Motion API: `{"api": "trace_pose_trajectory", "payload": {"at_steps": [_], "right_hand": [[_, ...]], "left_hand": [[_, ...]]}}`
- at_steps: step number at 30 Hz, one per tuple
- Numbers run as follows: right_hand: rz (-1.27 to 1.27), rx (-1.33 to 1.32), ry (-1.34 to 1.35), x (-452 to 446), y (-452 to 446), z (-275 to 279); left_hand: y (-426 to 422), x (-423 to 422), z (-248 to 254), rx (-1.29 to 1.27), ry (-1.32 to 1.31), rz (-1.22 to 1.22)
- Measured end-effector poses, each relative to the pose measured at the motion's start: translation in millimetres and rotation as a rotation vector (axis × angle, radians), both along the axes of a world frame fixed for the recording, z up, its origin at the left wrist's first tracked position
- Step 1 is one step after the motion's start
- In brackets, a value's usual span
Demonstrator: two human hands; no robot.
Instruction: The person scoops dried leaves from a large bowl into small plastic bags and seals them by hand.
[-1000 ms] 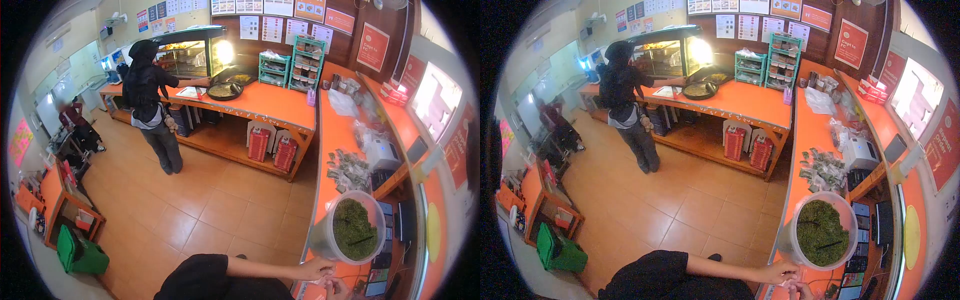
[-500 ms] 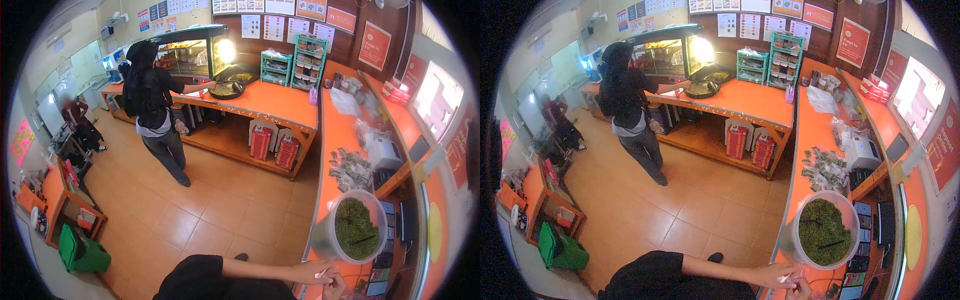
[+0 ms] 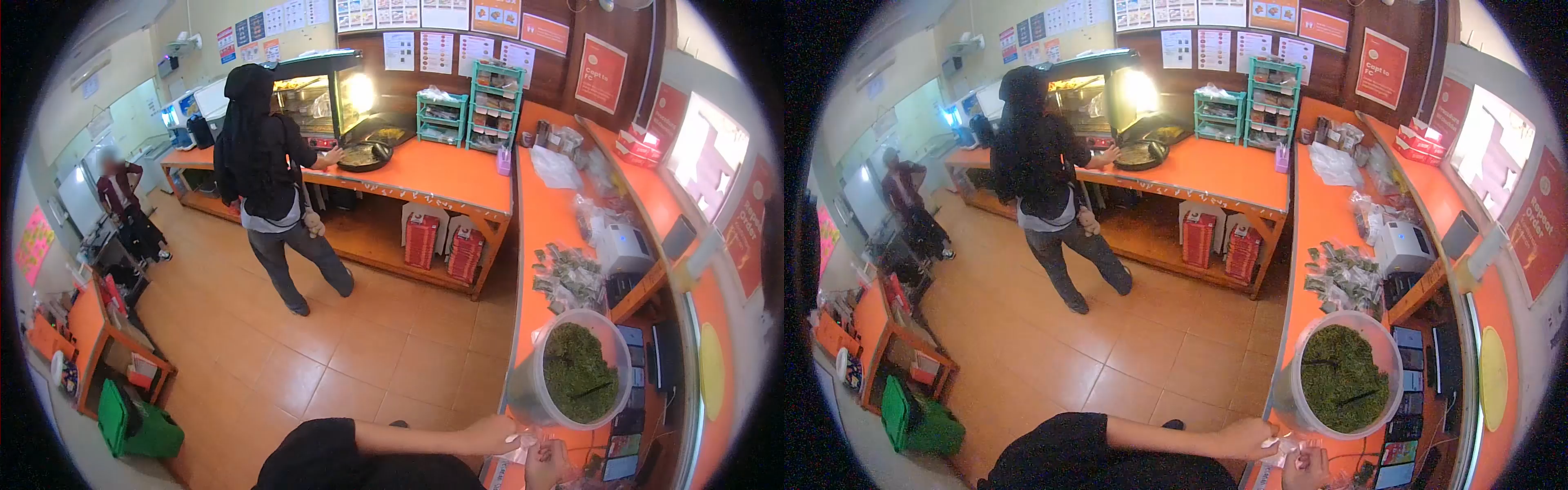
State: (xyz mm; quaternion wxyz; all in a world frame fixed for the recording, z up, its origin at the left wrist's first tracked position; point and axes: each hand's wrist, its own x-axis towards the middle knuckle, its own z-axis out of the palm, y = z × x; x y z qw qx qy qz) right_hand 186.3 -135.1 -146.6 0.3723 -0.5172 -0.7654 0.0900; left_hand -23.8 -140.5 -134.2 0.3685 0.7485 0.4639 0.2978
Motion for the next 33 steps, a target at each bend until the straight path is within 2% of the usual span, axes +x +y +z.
{"api": "trace_pose_trajectory", "payload": {"at_steps": [1, 2, 3, 4, 5, 6, 8, 9, 11, 12, 14, 15, 17, 18, 19, 21, 24, 25, 27, 28, 29, 30, 31, 32, 33], "right_hand": [[0.078, -0.036, 0.199, 7, 5, -15], [0.072, -0.032, 0.201, -7, -1, 11], [0.107, -0.011, 0.151, -22, -8, 37], [0.143, 0.012, 0.102, -38, -11, 58], [0.142, 0.023, 0.108, -47, -9, 62], [0.195, 0.098, 0.086, -54, -7, 64], [0.293, 0.172, 0.073, -66, -2, 71], [0.293, 0.174, 0.072, -66, -1, 68], [0.178, 0.205, 0.019, -66, 3, 61], [0.181, 0.209, 0.018, -69, 5, 62], [0.254, 0.186, -0.074, -85, 5, 69], [0.259, 0.191, -0.072, -95, 5, 68], [0.333, 0.314, -0.031, -120, 6, 61], [0.347, 0.208, 0.023, -125, 4, 56], [0.359, 0.216, 0.021, -130, 3, 59], [0.214, 0.215, 0.049, -138, 2, 71], [0.339, 0.233, 0.011, -140, 5, 82], [0.363, 0.240, 0.015, -136, 3, 98], [0.394, -0.138, 0.038, -121, 7, 136], [0.503, 0.244, -0.072, -100, 45, 128], [0.419, 0.125, 0.149, -105, 43, 164], [0.295, 0.260, -0.195, -89, 65, 173], [0.304, 0.269, -0.242, -84, 85, 186], [0.281, 0.178, -0.421, -79, 98, 203], [0.278, 0.248, -0.459, -75, 113, 204]], "left_hand": [[-8, -2, 9, -0.004, 0.016, 0.135], [-13, -5, 15, -0.006, 0.032, 0.272], [-13, -5, 10, 0.003, 0.036, 0.267], [-15, -4, 1, 0.157, -0.099, 0.208], [-16, -7, 1, 0.311, -0.233, 0.146], [-15, -13, 1, 0.320, -0.228, 0.143], [-22, -28, 8, 0.070, -0.320, -0.016], [-25, -39, 7, 0.072, -0.320, -0.015], [-28, -62, 5, 0.040, -0.306, 0.225], [-31, -72, 9, 0.045, -0.307, 0.227], [-38, -85, 26, 0.378, 0.162, 0.491], [-39, -82, 32, 0.382, 0.164, 0.497], [-39, -76, 40, 0.467, -0.009, 0.399], [-42, -75, 36, 0.472, -0.009, 0.409], [-46, -72, 28, 0.458, -0.080, 0.432], [-47, -70, 16, 0.460, -0.148, 0.468], [-50, -74, 6, 0.514, -0.196, 0.538], [-55, -76, 7, 0.431, -0.215, 0.576], [-58, -82, 11, 0.355, -0.234, 0.641], [-60, -86, 14, 0.267, -0.273, 0.694], [-62, -89, 14, 0.177, -0.312, 0.746], [-65, -92, 14, 0.182, -0.307, 0.769], [-67, -94, 12, 0.066, -0.338, 0.794], [-69, -97, 11, -0.046, -0.371, 0.821], [-70, -98, 5, -0.031, -0.372, 0.850]]}}
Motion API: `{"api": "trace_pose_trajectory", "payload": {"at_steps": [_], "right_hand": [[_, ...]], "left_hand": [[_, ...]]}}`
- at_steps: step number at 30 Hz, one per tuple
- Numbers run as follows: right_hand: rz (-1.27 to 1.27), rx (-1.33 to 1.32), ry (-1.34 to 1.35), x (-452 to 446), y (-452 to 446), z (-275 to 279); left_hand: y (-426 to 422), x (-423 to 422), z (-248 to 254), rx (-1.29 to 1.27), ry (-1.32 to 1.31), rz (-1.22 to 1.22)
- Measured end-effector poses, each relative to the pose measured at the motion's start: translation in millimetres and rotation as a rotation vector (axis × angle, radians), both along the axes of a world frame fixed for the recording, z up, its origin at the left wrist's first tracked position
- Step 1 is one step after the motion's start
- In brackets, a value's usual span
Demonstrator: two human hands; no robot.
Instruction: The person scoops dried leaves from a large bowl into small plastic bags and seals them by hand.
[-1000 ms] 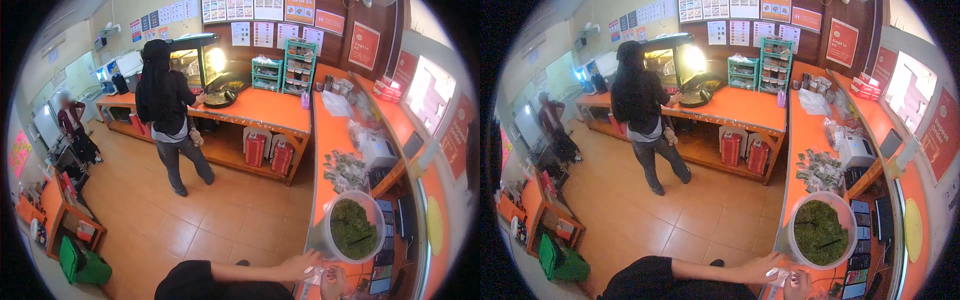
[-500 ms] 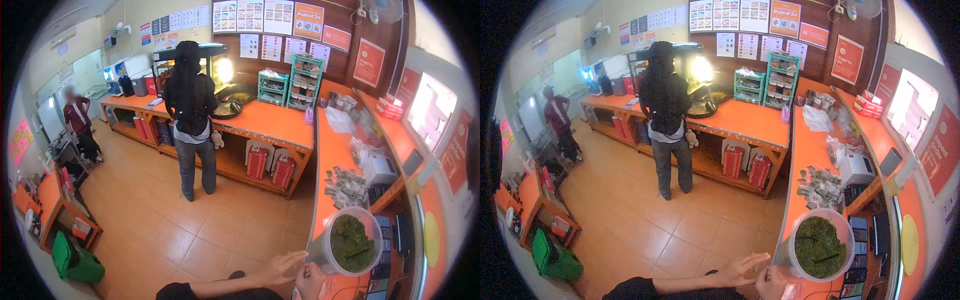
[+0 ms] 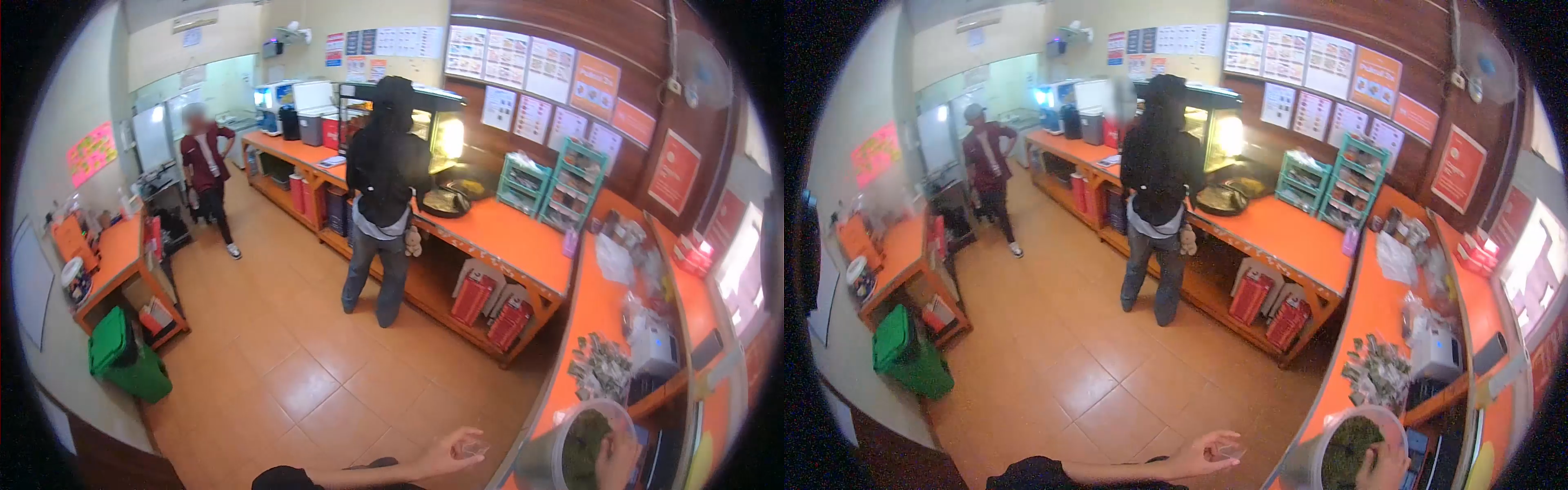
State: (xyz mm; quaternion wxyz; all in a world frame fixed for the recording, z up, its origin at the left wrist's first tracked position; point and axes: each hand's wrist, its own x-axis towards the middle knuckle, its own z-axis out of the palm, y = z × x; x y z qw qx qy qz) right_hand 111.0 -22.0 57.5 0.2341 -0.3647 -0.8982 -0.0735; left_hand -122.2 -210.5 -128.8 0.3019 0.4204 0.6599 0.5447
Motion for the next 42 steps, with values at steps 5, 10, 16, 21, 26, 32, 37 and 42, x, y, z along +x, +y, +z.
{"api": "trace_pose_trajectory", "payload": {"at_steps": [5, 10, 16, 21, 26, 32, 37, 42], "right_hand": [[-0.118, -0.260, -0.570, 31, 45, -31], [-0.126, -0.335, -0.534, 37, 41, -28], [-0.066, -0.492, -0.535, 41, 27, -8], [-0.076, -0.485, -0.653, 57, 42, -17], [-0.032, 0.113, -0.484, 51, 40, 4], [0.359, -0.127, -0.219, 81, 116, -120], [-0.045, -0.581, -0.223, 65, 79, -78], [-0.065, -0.520, 0.046, 87, 81, -78]], "left_hand": [[-16, -7, 4, 0.129, -0.286, 0.124], [-10, -18, -38, 0.072, -0.409, 0.087], [9, -11, -78, 0.184, -0.501, 0.051], [10, -5, -91, 0.066, -0.578, 0.033], [12, -7, -93, 0.052, -0.533, -0.004], [8, -2, -54, 0.165, -0.472, 0.051], [15, -22, -5, 0.418, -0.552, 0.129], [56, -30, 64, 0.361, -0.381, 0.013]]}}
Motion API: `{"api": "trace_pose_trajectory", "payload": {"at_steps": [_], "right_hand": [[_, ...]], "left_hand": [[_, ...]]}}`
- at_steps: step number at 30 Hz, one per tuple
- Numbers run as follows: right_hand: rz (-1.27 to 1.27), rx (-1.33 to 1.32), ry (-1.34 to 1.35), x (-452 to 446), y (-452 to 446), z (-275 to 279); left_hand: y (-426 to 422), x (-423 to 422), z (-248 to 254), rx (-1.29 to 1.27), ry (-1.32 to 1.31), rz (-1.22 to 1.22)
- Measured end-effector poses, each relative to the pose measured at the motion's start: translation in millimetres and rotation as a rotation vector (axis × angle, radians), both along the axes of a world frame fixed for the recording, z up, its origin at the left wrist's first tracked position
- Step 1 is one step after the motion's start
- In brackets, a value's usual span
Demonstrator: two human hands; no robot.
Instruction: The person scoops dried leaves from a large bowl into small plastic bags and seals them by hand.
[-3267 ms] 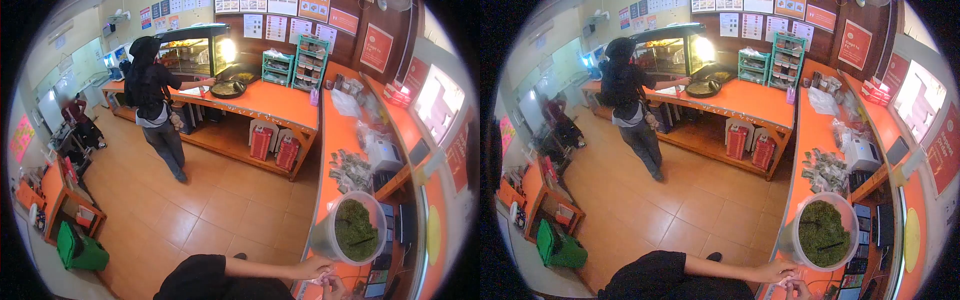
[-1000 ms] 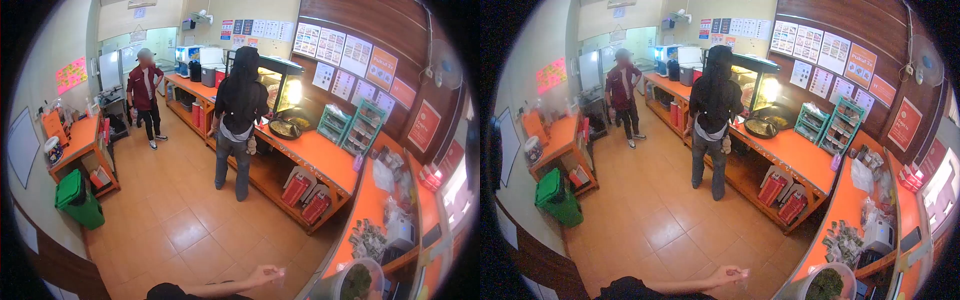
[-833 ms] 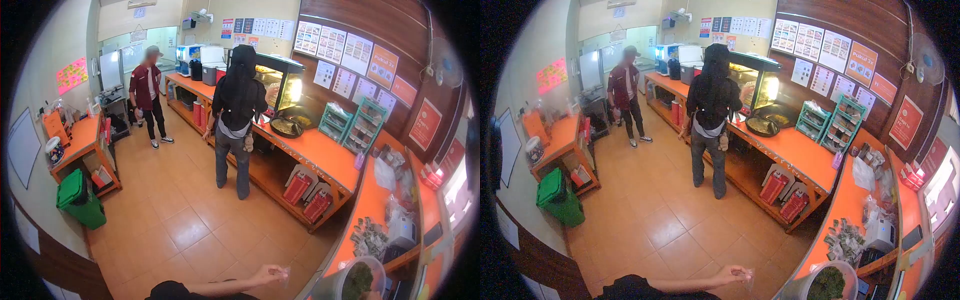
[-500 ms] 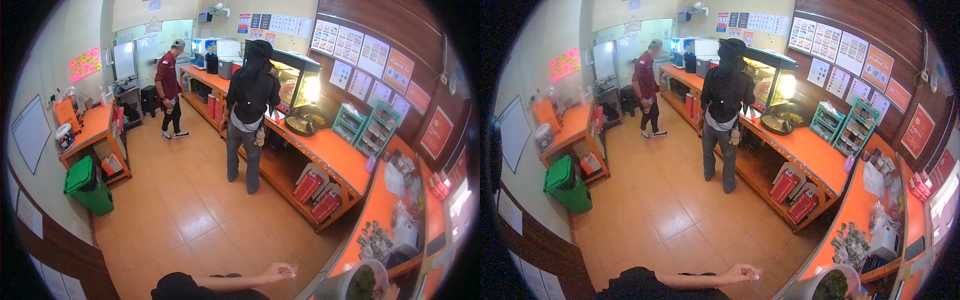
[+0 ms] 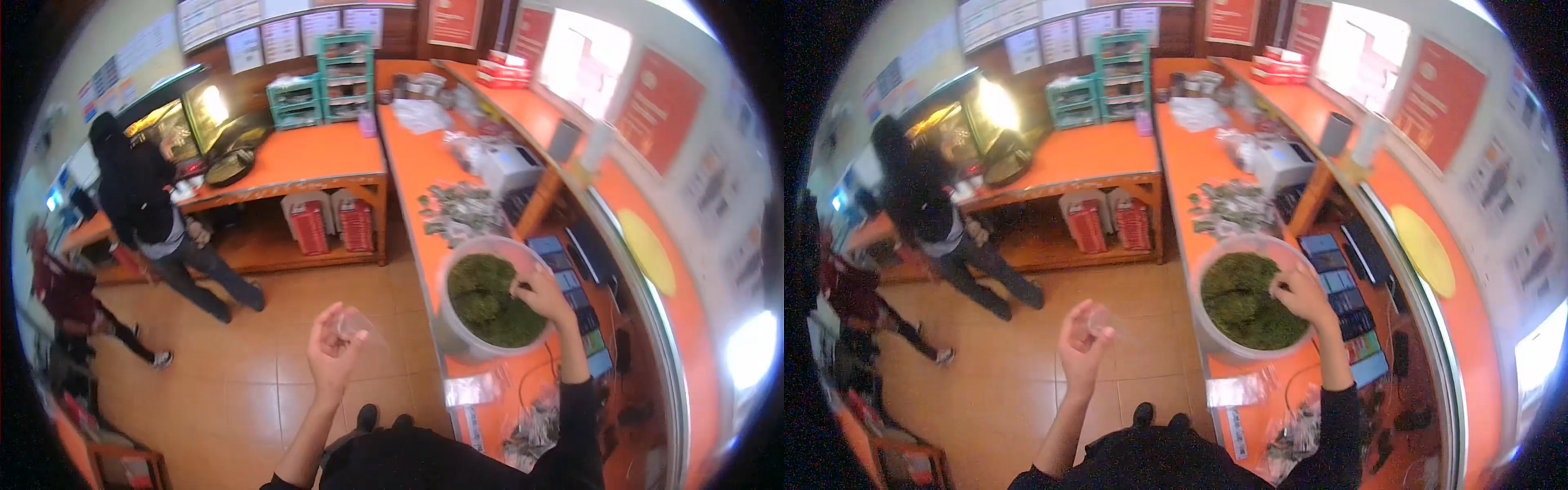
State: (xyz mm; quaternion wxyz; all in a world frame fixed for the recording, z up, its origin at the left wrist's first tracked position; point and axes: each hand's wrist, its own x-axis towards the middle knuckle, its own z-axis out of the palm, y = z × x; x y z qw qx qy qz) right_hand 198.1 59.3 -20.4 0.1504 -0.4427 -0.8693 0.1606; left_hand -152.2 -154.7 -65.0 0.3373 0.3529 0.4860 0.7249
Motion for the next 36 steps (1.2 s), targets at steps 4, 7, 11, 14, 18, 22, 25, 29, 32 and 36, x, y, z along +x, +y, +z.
{"api": "trace_pose_trajectory", "payload": {"at_steps": [4, 7, 11, 14, 18, 22, 25, 29, 32, 36], "right_hand": [[-0.126, 0.124, 0.060, 2, -14, 8], [-0.230, 0.150, 0.087, 11, -16, 14], [-0.254, 0.194, 0.176, 23, -18, 37], [-0.300, 0.310, 0.250, 37, -10, 58], [-0.121, 0.496, 0.094, 9, -32, 88], [-0.008, 0.786, -0.010, -9, -54, 91], [-0.144, 0.850, 0.018, -5, -75, 110], [-0.086, 0.414, -0.226, -3, -58, 39], [-0.026, 0.325, -0.279, -12, -52, -22], [-0.043, 0.506, 0.035, -35, -87, 35]], "left_hand": [[44, 19, 55, 0.166, 0.167, -0.089], [83, 49, 86, 0.215, 0.226, -0.266], [126, 86, 90, 0.000, 0.507, -0.585], [157, 114, 50, -0.122, 0.795, -0.652], [171, 137, 28, -0.126, 0.847, -0.671], [163, 144, 26, -0.038, 0.920, -0.553], [160, 137, 33, 0.115, 0.906, -0.403], [152, 132, 50, 0.228, 0.892, -0.254], [150, 129, 42, 0.244, 0.883, -0.233], [156, 127, 35, 0.084, 0.762, -0.295]]}}
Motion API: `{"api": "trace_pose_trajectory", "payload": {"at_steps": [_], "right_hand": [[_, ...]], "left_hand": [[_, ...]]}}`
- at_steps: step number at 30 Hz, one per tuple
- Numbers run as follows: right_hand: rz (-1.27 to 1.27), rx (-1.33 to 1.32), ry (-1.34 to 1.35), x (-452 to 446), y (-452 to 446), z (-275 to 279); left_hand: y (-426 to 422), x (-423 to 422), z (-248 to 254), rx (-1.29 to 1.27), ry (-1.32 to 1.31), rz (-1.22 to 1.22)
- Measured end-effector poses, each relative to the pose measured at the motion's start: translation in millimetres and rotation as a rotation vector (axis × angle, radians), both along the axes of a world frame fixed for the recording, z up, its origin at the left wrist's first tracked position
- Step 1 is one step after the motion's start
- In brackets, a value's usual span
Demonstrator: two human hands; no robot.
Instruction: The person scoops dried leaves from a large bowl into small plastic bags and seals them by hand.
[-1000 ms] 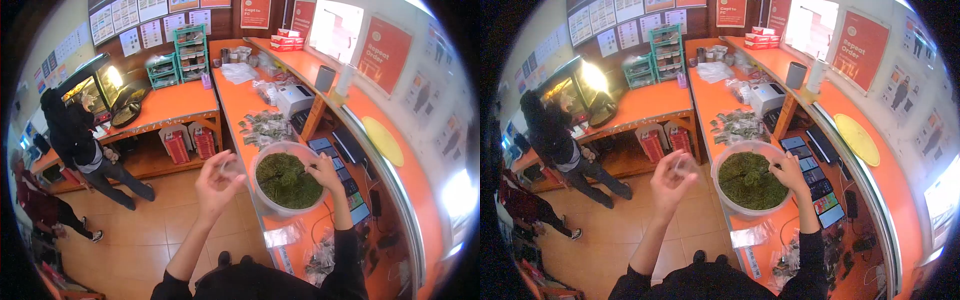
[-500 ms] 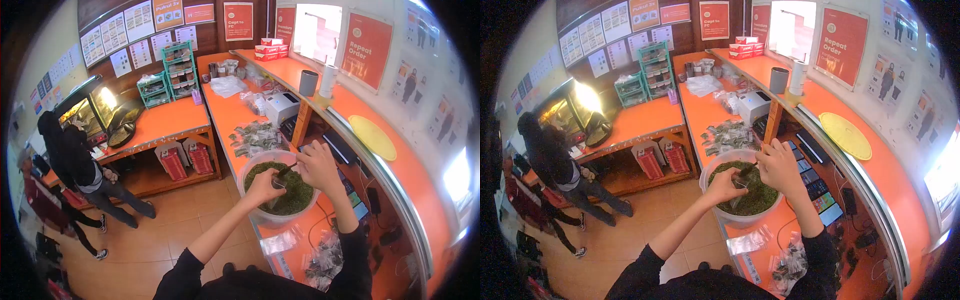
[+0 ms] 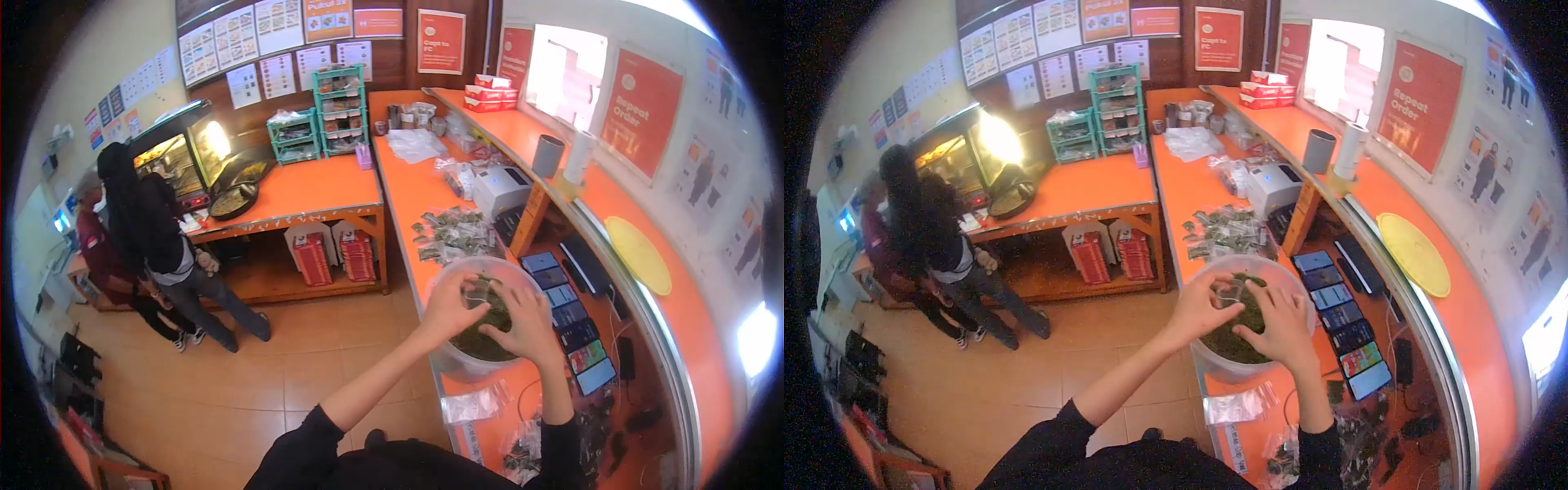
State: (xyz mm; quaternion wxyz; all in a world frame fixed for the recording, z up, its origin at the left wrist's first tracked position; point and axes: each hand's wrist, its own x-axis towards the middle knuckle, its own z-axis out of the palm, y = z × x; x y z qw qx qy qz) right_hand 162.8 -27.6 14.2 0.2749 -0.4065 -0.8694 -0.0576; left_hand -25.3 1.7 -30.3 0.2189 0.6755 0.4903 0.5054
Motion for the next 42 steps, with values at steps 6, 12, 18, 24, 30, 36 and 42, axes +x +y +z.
{"api": "trace_pose_trajectory", "payload": {"at_steps": [6, 12, 18, 24, 30, 36, 42], "right_hand": [[-0.014, 0.080, 0.501, -22, 17, -18], [0.025, 0.002, 0.530, -21, 7, -13], [0.063, 0.056, 0.504, -25, 7, -19], [0.060, 0.009, 0.525, -28, 3, -18], [0.061, -0.030, 0.504, -29, 0, -16], [0.025, -0.037, 0.642, -8, 0, -15], [0.020, -0.142, 0.684, 6, -17, -10]], "left_hand": [[-5, 13, -9, -0.187, -0.577, -0.272], [-16, 3, -2, -0.156, -0.645, -0.234], [-21, 4, -6, -0.201, -0.663, -0.236], [-23, 4, -4, -0.182, -0.597, -0.238], [-24, 6, -11, -0.216, -0.612, -0.262], [-18, 0, -2, -0.173, -0.716, -0.214], [-14, 7, -12, -0.182, -0.740, -0.295]]}}
